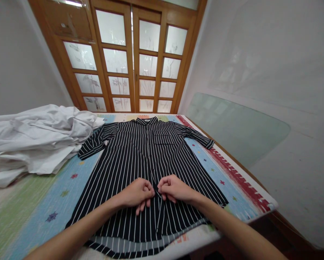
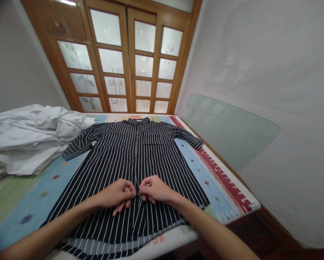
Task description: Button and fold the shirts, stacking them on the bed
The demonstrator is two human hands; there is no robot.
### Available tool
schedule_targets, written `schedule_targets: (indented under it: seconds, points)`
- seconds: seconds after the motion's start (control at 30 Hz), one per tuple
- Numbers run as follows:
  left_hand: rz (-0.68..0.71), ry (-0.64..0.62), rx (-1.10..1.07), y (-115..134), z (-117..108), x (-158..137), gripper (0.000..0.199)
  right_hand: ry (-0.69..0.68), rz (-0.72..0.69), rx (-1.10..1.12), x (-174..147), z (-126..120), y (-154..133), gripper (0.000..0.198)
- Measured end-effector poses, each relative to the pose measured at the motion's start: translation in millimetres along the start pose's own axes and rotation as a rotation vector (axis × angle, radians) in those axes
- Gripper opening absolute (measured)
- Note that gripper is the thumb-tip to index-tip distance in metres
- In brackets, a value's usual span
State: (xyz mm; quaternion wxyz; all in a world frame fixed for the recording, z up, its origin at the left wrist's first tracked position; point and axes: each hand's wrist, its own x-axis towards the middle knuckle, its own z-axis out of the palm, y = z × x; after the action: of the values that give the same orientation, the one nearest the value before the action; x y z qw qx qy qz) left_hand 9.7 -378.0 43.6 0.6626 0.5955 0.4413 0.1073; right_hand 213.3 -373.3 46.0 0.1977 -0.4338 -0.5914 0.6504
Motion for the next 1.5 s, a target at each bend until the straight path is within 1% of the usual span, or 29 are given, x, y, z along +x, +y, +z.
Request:
schedule_targets:
  seconds: [0.2,0.4,0.67,0.83,1.0,1.13,1.33,1.5]
  points:
    - [-0.012,-0.015,-0.014,0.8,0.2,-1.0,0.023,-0.001,0.014,-0.007,1.4,1.1,4.0,0.007]
    - [0.009,-0.055,-0.059,-2.5,-1.1,-0.5,0.025,-0.005,0.005,-0.015,1.9,0.3,6.1,0.008]
    - [-0.017,-0.047,-0.081,-6.8,-1.8,2.3,0.019,-0.019,-0.001,0.01,2.5,0.6,6.9,0.011]
    - [-0.006,-0.048,-0.099,-7.1,-2.5,2.3,0.017,-0.037,0.046,0.056,0.1,0.1,3.7,0.011]
    - [0.012,-0.054,-0.123,-8.4,-3.5,2.2,0.022,-0.048,0.079,0.111,-3.4,-0.9,2.1,0.014]
    - [0.012,-0.039,-0.134,-9.2,-3.2,1.9,0.023,-0.016,0.045,0.109,-5.9,1.3,3.0,0.018]
    - [0.037,-0.024,-0.163,-7.5,-1.0,0.9,0.024,0.071,-0.04,0.022,-5.5,7.0,7.3,0.022]
    - [0.061,-0.021,-0.182,-11.1,0.5,1.4,0.017,0.123,-0.105,-0.045,-4.1,10.9,11.4,0.023]
